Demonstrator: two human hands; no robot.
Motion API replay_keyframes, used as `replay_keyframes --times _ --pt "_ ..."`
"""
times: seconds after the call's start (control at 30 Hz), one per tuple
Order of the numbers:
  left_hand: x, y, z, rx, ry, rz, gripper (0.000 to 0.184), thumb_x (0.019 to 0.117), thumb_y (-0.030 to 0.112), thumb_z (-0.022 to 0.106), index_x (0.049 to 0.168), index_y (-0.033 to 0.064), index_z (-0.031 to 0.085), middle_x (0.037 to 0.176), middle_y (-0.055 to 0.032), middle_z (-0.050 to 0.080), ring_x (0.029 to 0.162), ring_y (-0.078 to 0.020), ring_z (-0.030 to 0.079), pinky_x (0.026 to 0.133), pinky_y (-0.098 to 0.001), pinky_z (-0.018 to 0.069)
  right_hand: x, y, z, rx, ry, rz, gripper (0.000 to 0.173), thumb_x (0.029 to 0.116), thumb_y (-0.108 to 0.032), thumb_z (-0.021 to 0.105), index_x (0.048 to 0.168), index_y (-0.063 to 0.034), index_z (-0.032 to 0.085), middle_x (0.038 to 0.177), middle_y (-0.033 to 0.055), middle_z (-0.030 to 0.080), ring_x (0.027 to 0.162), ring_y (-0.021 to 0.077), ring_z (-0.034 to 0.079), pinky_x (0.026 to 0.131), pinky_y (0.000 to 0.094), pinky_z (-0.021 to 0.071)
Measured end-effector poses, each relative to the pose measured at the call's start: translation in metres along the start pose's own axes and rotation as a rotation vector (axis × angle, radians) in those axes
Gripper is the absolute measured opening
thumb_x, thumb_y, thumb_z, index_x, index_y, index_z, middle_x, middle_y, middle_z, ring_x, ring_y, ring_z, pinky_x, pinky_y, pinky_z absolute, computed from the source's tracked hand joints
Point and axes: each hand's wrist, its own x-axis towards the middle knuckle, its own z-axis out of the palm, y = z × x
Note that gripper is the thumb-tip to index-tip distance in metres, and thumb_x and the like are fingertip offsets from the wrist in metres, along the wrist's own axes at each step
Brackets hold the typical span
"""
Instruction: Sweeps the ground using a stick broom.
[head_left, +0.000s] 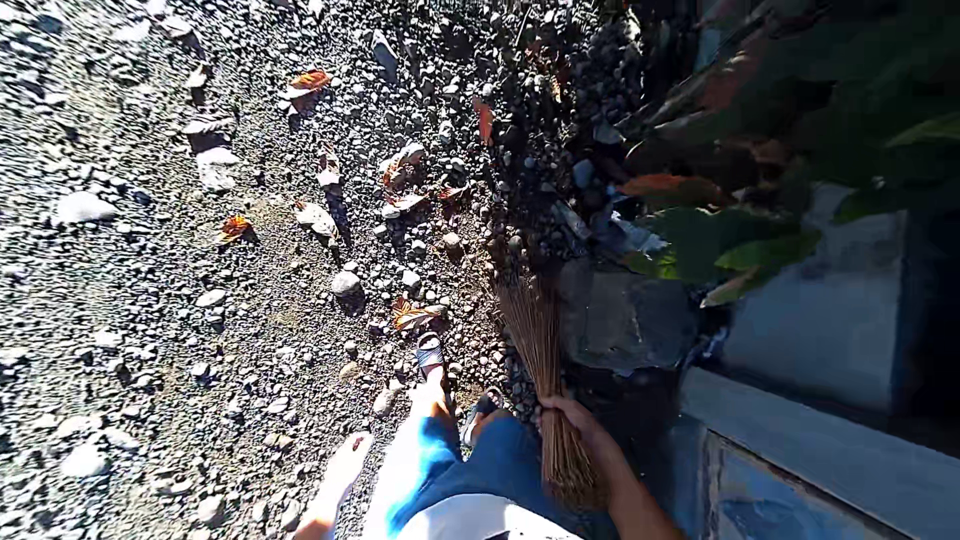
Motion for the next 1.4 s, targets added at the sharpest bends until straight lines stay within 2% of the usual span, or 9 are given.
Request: replay_keyframes --times 0.1,0.27,0.4,0.5,0.6,0.87,1.03,1.2,1.4 --pt "0.003 0.009 0.005 -0.029 -0.015 0.011 0.044 0.1114 0.027 0.046 0.144 -0.0016 0.053 0.141 -0.0270 0.058 0.133 -0.0391 0.055 0.114 -0.0536 0.0390 0.051 -0.067 0.043 -0.009 -0.126 -0.043 0.026 0.1047 -0.009 0.039 0.130 -0.0041 0.040 0.080 0.0078 0.060 0.063 0.0156 0.062 0.058 0.0307 0.0559" --pt "0.003 0.023 0.005 -0.134 0.062 0.024 0.042 0.1113 0.026 0.046 0.142 -0.0016 0.055 0.135 -0.0275 0.060 0.123 -0.0385 0.061 0.107 -0.0529 0.0446 0.060 -0.130 0.043 -0.178 -0.224 -0.194 0.084 0.0949 -0.004 0.051 0.162 -0.0194 0.002 0.089 0.0102 0.061 0.063 0.0193 0.064 0.057 0.0343 0.0581" --pt "-0.002 0.031 0.015 -0.295 0.116 -0.056 0.043 0.1117 0.026 0.045 0.144 -0.0007 0.052 0.136 -0.0278 0.060 0.120 -0.0382 0.063 0.103 -0.0535 0.0486 -0.001 -0.136 -0.018 -0.168 -0.110 -0.176 0.079 0.0943 -0.003 0.051 0.160 -0.0175 0.011 0.092 0.0101 0.062 0.064 0.0182 0.064 0.057 0.0326 0.0578" --pt "-0.043 0.090 0.022 -0.351 0.092 -0.178 0.044 0.1132 0.024 0.040 0.148 -0.0023 0.047 0.144 -0.0275 0.054 0.129 -0.0370 0.058 0.107 -0.0507 0.0453 -0.013 -0.168 -0.053 -0.079 -0.011 -0.010 0.022 0.1061 -0.011 0.035 0.127 -0.0107 0.042 0.080 0.0065 0.062 0.060 0.0157 0.064 0.054 0.0297 0.0565" --pt "-0.064 0.135 0.044 -0.404 0.134 -0.218 0.044 0.1137 0.023 0.038 0.146 -0.0054 0.047 0.145 -0.0290 0.053 0.131 -0.0370 0.056 0.109 -0.0489 0.0435 0.047 -0.243 -0.082 -0.172 0.001 0.065 0.028 0.1095 -0.021 0.028 0.103 -0.0059 0.051 0.073 0.0054 0.062 0.059 0.0140 0.063 0.054 0.0272 0.0550" --pt "-0.023 0.172 0.148 -0.607 0.165 -0.156 0.047 0.1105 0.031 0.047 0.145 -0.0003 0.051 0.136 -0.0290 0.059 0.123 -0.0424 0.060 0.104 -0.0599 0.0456 0.072 -0.346 -0.124 -0.549 -0.017 -0.285 0.077 0.0944 -0.002 0.052 0.159 -0.0123 0.011 0.094 0.0101 0.061 0.065 0.0187 0.065 0.060 0.0350 0.0588" --pt "-0.026 0.215 0.177 -0.676 0.152 -0.150 0.046 0.1111 0.029 0.046 0.146 -0.0015 0.050 0.136 -0.0295 0.059 0.122 -0.0422 0.060 0.103 -0.0581 0.0464 0.015 -0.338 -0.159 -0.468 -0.072 -0.060 0.058 0.1009 -0.005 0.041 0.154 -0.0123 0.018 0.084 0.0073 0.061 0.062 0.0173 0.065 0.057 0.0321 0.0585" --pt "-0.034 0.232 0.192 -0.664 0.160 -0.143 0.045 0.1106 0.029 0.047 0.145 0.0009 0.052 0.134 -0.0282 0.061 0.121 -0.0411 0.062 0.103 -0.0581 0.0466 0.072 -0.358 -0.137 -0.501 -0.096 0.242 0.024 0.1101 -0.019 0.029 0.107 -0.0061 0.050 0.073 0.0067 0.064 0.057 0.0150 0.065 0.053 0.0279 0.0566" --pt "-0.035 0.233 0.193 -0.747 0.157 -0.201 0.046 0.1113 0.031 0.045 0.148 0.0035 0.049 0.139 -0.0273 0.058 0.124 -0.0410 0.059 0.101 -0.0585 0.0461 0.094 -0.380 -0.120 -0.608 -0.087 -0.212 0.077 0.0977 -0.002 0.049 0.161 -0.0144 0.008 0.091 0.0108 0.060 0.064 0.0201 0.065 0.058 0.0357 0.0590"
